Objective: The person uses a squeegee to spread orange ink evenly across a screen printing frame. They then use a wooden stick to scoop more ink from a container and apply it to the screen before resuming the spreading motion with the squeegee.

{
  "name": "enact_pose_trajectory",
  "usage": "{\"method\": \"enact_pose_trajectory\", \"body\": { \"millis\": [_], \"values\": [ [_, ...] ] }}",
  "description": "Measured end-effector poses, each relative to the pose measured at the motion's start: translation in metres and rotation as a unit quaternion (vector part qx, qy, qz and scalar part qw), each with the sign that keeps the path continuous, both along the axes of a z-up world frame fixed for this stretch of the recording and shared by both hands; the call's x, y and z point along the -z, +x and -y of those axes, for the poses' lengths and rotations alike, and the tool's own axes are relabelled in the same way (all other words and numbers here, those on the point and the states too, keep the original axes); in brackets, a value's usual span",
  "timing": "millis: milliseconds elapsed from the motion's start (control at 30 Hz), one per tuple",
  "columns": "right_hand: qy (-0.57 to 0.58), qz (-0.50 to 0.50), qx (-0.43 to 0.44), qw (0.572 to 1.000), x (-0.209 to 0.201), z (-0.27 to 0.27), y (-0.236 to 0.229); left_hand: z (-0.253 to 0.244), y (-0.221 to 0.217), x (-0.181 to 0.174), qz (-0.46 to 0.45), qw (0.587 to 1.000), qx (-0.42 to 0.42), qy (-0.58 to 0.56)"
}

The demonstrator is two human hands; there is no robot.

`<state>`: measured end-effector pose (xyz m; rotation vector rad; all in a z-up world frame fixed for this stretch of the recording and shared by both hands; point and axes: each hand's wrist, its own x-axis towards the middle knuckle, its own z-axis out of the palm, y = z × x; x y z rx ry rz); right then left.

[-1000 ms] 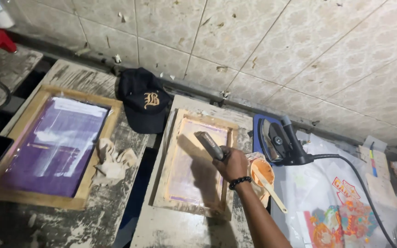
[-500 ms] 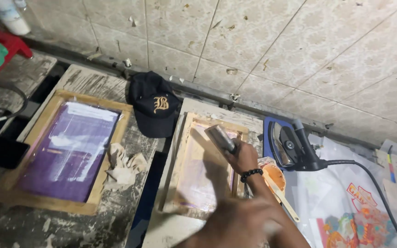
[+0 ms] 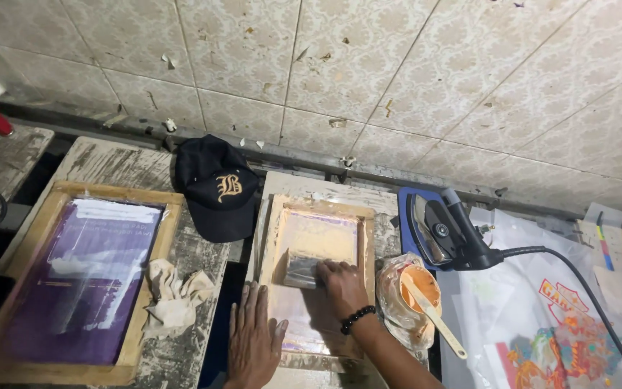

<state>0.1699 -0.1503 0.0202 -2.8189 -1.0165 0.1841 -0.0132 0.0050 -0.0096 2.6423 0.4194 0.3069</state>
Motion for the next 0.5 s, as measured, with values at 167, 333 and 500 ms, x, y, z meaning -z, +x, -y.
{"method": "enact_pose_trajectory", "body": {
  "millis": [167, 333, 500],
  "values": [
    [0.004, -0.012, 0.033, 0.999, -0.052, 0.005, 0.021, -0.003, 0.005, 0.003, -0.026, 0.999, -0.014, -0.017],
    [-0.012, 0.017, 0.059, 0.998, -0.03, -0.026, 0.081, -0.005, 0.006, -0.001, -0.043, 0.997, -0.012, -0.058],
    [0.014, -0.038, 0.02, 0.999, -0.031, -0.025, 0.068, -0.004, 0.005, -0.001, -0.03, 0.996, -0.014, -0.08]
  ]
}}
